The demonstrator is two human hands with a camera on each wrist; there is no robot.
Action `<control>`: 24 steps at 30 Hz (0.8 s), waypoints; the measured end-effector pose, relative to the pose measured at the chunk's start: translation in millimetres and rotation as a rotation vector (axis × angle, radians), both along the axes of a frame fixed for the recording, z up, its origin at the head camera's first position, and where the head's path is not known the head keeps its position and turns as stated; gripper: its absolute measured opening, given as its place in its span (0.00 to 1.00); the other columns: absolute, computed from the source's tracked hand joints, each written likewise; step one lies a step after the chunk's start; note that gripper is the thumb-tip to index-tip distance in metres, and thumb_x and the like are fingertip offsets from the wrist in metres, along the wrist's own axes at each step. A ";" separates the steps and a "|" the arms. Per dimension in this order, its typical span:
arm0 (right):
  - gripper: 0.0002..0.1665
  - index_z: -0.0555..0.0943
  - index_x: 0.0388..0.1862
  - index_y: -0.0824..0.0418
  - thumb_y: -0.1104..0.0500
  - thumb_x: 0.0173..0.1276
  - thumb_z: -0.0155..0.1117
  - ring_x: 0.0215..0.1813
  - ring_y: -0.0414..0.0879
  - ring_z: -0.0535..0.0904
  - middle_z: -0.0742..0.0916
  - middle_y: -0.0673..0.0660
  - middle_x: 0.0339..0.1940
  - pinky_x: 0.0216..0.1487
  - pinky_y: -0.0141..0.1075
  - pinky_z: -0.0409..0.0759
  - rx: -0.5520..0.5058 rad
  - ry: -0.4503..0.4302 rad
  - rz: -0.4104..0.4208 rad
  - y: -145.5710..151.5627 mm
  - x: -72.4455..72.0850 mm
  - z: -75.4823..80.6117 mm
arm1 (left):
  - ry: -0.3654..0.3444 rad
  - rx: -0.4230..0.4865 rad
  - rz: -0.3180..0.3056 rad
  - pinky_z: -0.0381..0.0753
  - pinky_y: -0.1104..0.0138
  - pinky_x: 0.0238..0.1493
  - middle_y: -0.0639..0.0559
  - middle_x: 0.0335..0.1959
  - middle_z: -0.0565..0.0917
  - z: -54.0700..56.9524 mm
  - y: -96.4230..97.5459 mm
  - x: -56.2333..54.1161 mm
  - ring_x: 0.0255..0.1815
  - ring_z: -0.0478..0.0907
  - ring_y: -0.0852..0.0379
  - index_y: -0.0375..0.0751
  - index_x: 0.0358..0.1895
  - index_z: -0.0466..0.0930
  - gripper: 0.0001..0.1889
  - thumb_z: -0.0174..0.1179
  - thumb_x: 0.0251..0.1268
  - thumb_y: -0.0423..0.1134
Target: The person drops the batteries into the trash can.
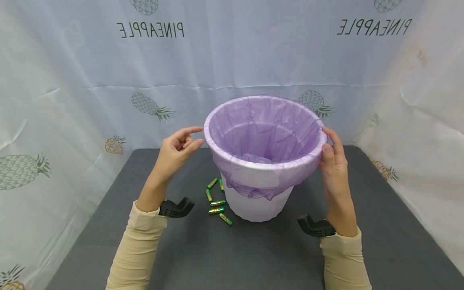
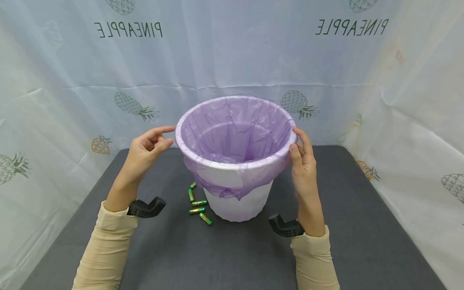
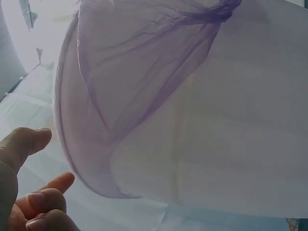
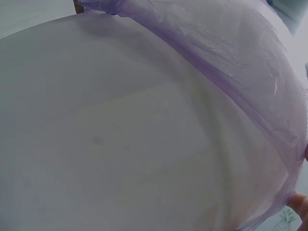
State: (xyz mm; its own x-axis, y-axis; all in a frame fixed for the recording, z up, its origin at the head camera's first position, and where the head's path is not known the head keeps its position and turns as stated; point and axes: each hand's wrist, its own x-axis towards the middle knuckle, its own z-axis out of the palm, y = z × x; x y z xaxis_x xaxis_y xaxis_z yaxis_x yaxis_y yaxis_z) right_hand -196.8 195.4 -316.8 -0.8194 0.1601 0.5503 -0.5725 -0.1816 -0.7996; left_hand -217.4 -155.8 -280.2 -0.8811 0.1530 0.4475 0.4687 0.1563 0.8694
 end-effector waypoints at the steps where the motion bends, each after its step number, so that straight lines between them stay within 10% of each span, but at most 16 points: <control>1: 0.23 0.69 0.67 0.52 0.52 0.75 0.53 0.33 0.34 0.75 0.79 0.45 0.26 0.37 0.25 0.74 0.001 0.001 0.001 0.1 -0.2 -0.3 | 0.000 -0.001 0.004 0.58 0.73 0.27 0.62 0.21 0.62 -1.5 -0.9 0.3 0.22 0.56 0.67 0.31 0.58 0.75 0.19 0.59 0.64 0.30; 13: 0.23 0.69 0.67 0.51 0.52 0.75 0.53 0.33 0.34 0.74 0.78 0.44 0.25 0.36 0.24 0.74 0.009 0.019 0.005 0.3 -0.7 -0.4 | 0.027 -0.025 0.044 0.55 0.71 0.23 0.62 0.21 0.62 -21.9 -10.5 -0.5 0.19 0.53 0.67 0.42 0.51 0.80 0.13 0.59 0.64 0.30; 24: 0.24 0.68 0.68 0.52 0.53 0.75 0.52 0.35 0.34 0.76 0.81 0.44 0.29 0.39 0.25 0.75 0.015 -0.005 -0.011 1.1 -0.9 -1.1 | -0.013 -0.094 0.037 0.54 0.70 0.22 0.62 0.21 0.60 -48.2 -19.3 -7.6 0.18 0.50 0.66 0.33 0.53 0.79 0.14 0.59 0.66 0.32</control>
